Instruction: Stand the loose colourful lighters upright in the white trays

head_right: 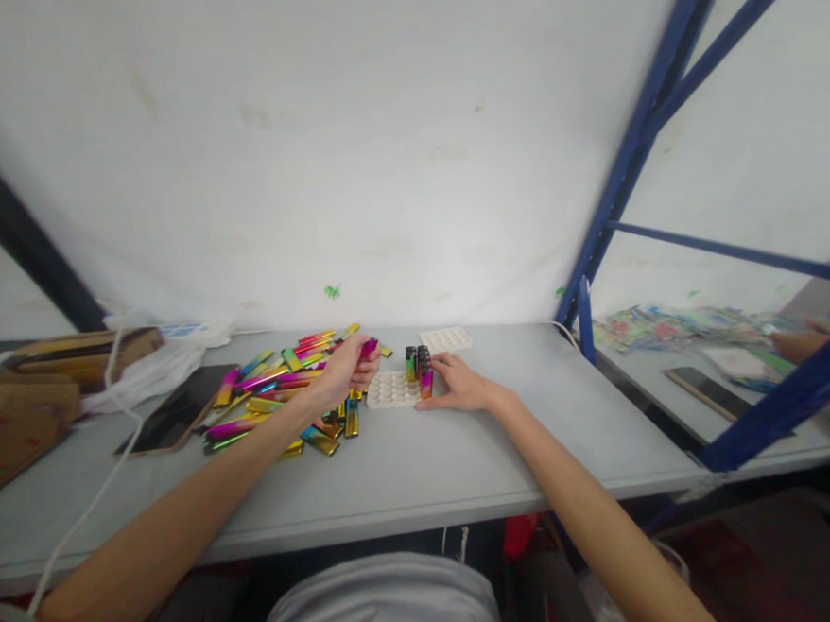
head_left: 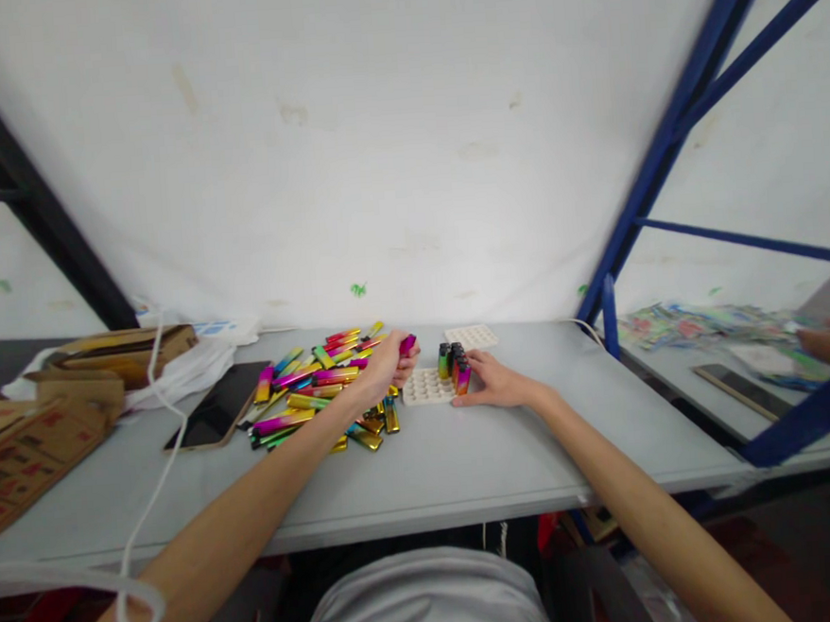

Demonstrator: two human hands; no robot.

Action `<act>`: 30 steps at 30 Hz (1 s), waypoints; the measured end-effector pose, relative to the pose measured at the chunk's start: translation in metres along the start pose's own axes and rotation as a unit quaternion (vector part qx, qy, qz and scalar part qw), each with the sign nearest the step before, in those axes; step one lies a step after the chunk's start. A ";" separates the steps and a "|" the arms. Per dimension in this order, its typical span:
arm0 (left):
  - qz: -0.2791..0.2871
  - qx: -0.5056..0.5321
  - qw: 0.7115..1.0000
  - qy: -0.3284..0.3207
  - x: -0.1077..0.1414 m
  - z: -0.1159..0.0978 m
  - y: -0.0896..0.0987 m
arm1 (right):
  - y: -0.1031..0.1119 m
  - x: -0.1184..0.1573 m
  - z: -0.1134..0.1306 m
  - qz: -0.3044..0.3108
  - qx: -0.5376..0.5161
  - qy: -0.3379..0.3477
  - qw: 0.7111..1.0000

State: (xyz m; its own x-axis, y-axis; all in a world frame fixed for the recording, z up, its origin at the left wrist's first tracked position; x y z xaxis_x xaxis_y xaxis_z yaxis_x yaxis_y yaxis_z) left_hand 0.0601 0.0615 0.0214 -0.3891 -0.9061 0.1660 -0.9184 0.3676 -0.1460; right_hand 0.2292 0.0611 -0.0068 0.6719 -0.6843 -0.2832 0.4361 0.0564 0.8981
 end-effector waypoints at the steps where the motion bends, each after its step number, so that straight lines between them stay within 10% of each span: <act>1: 0.001 0.005 1.000 -0.002 0.000 0.001 0.000 | 0.000 0.000 0.000 -0.001 -0.002 0.000 1.000; 12: 0.033 -0.063 0.989 -0.127 0.001 -0.006 -0.019 | 0.000 0.000 0.000 -0.003 -0.015 0.002 1.000; 17: 0.011 -0.225 0.932 -0.283 0.010 -0.032 -0.021 | 0.000 0.000 0.001 -0.007 -0.014 0.014 1.000; 30: 0.011 -0.430 0.844 -0.320 0.015 -0.020 -0.033 | 0.002 0.000 0.005 -0.008 -0.020 0.015 1.000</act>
State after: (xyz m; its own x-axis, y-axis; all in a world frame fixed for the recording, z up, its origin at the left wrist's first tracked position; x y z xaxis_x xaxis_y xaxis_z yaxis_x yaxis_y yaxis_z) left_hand 0.0834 0.0399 0.0487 -0.5413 -0.7233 -0.4287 -0.7304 0.1519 0.6660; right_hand 0.2271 0.0574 -0.0030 0.6821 -0.6633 -0.3080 0.4699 0.0748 0.8796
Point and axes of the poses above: each hand's wrist, its own x-axis away from the middle knuckle, its own y-axis out of the back of the hand, z = x × y, the point moved 9 cm from there along -x, towards the middle knuckle, and after that the axes turned 3 degrees about y, right-handed, at the moved point
